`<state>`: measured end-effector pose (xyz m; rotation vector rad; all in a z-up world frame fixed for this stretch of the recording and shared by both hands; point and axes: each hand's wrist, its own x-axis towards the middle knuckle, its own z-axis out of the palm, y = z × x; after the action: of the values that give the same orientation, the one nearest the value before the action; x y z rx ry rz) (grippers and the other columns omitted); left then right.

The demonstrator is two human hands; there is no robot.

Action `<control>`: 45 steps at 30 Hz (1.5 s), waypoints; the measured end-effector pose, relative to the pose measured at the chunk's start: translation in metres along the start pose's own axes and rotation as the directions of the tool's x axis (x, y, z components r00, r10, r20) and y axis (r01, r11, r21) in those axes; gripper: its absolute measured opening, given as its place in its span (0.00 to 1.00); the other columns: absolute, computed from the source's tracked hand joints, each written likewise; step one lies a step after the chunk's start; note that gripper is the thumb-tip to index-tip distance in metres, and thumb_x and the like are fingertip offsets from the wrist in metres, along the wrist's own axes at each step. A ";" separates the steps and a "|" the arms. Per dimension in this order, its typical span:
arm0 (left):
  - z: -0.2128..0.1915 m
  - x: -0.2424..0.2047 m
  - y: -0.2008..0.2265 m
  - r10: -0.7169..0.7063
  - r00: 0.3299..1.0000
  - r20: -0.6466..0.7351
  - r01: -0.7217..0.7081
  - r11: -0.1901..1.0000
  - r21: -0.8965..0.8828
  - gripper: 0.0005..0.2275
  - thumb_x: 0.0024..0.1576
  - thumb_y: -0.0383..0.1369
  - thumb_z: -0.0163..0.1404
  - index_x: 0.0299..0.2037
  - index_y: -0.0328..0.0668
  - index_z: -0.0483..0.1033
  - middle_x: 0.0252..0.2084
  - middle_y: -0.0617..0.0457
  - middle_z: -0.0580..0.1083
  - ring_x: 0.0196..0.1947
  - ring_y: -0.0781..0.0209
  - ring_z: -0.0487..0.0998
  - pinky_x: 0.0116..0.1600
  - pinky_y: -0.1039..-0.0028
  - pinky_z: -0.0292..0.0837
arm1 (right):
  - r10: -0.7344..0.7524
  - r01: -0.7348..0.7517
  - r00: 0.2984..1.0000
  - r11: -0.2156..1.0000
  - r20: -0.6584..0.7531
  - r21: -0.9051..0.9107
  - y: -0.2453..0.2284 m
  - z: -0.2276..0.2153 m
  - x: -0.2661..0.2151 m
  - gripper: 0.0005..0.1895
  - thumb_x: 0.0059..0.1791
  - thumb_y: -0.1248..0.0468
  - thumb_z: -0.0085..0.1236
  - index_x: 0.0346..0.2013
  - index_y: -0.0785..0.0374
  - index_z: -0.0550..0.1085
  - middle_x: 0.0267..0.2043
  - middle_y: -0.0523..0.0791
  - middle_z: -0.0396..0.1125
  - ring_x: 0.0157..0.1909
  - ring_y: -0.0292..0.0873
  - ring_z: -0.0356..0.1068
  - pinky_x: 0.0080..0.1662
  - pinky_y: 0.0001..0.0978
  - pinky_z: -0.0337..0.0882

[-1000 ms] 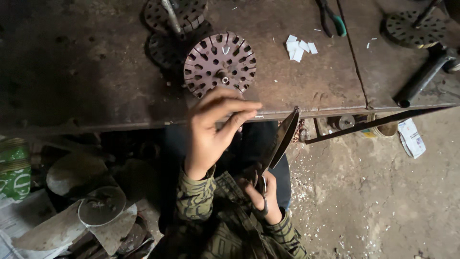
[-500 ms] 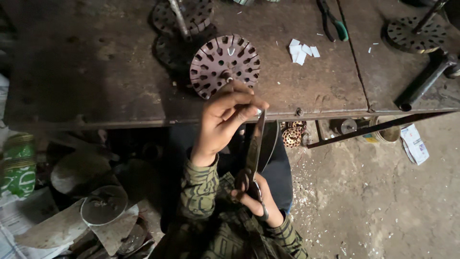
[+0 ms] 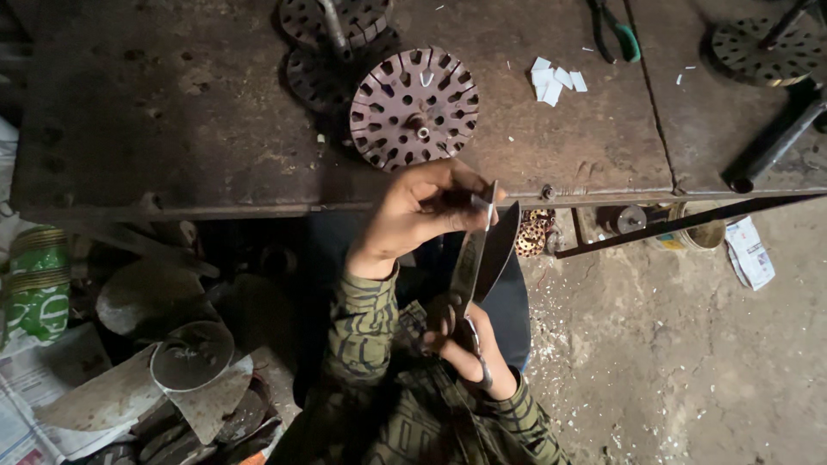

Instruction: The person cuts small white rectangular pieces with shears and inserts them into the slots of a circular metal rotor. The person repeats this process, filling multiple slots on the rotor while seated at a workbench.

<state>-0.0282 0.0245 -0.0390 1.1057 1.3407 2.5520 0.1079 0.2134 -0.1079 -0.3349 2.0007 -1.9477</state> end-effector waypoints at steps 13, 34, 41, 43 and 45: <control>0.010 -0.008 0.014 0.039 0.999 -0.009 -0.039 0.998 0.057 0.09 0.60 0.24 0.61 0.47 0.36 0.77 0.50 0.50 0.80 0.49 0.63 0.83 0.58 0.71 0.82 | -0.133 0.126 0.990 0.982 -0.041 -0.141 -0.007 0.005 -0.001 0.12 0.44 0.77 0.58 0.24 0.63 0.64 0.24 0.39 0.59 0.27 0.32 0.59 0.31 0.28 0.61; 0.034 -0.053 0.096 0.302 0.867 -0.397 -0.062 0.855 0.515 0.05 0.69 0.21 0.51 0.52 0.35 0.74 0.47 0.52 0.75 0.40 0.70 0.80 0.44 0.81 0.82 | -0.019 0.064 0.996 0.822 0.084 -0.566 0.029 -0.061 -0.030 0.09 0.39 0.70 0.66 0.32 0.66 0.76 0.24 0.46 0.68 0.25 0.40 0.67 0.29 0.34 0.66; 0.069 -0.044 0.097 0.300 0.840 -0.453 0.013 0.823 0.568 0.09 0.59 0.16 0.59 0.47 0.27 0.75 0.47 0.49 0.78 0.41 0.68 0.81 0.46 0.81 0.80 | 0.243 0.194 0.911 0.456 0.332 -0.868 0.045 -0.076 -0.057 0.39 0.34 0.65 0.67 0.59 0.69 0.67 0.47 0.58 0.67 0.47 0.62 0.67 0.48 0.47 0.69; 0.075 -0.035 0.092 0.158 0.880 -0.449 0.047 0.910 0.412 0.08 0.60 0.15 0.59 0.46 0.28 0.76 0.48 0.49 0.77 0.44 0.67 0.80 0.51 0.79 0.79 | 0.186 0.306 0.887 0.449 0.423 -0.839 0.043 -0.072 -0.048 0.42 0.34 0.67 0.62 0.63 0.70 0.62 0.56 0.60 0.63 0.55 0.63 0.64 0.53 0.46 0.68; 0.080 -0.025 0.087 0.155 0.888 -0.433 0.054 0.900 0.433 0.07 0.59 0.16 0.59 0.45 0.29 0.77 0.48 0.50 0.74 0.45 0.67 0.80 0.52 0.78 0.80 | 0.247 0.300 0.857 0.475 0.452 -0.828 0.039 -0.065 -0.037 0.40 0.40 0.65 0.58 0.66 0.68 0.60 0.62 0.61 0.60 0.59 0.62 0.63 0.55 0.46 0.67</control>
<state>0.0629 0.0170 0.0403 0.5757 2.1027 2.7380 0.1190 0.2896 -0.1429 -1.0171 2.3889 -0.4614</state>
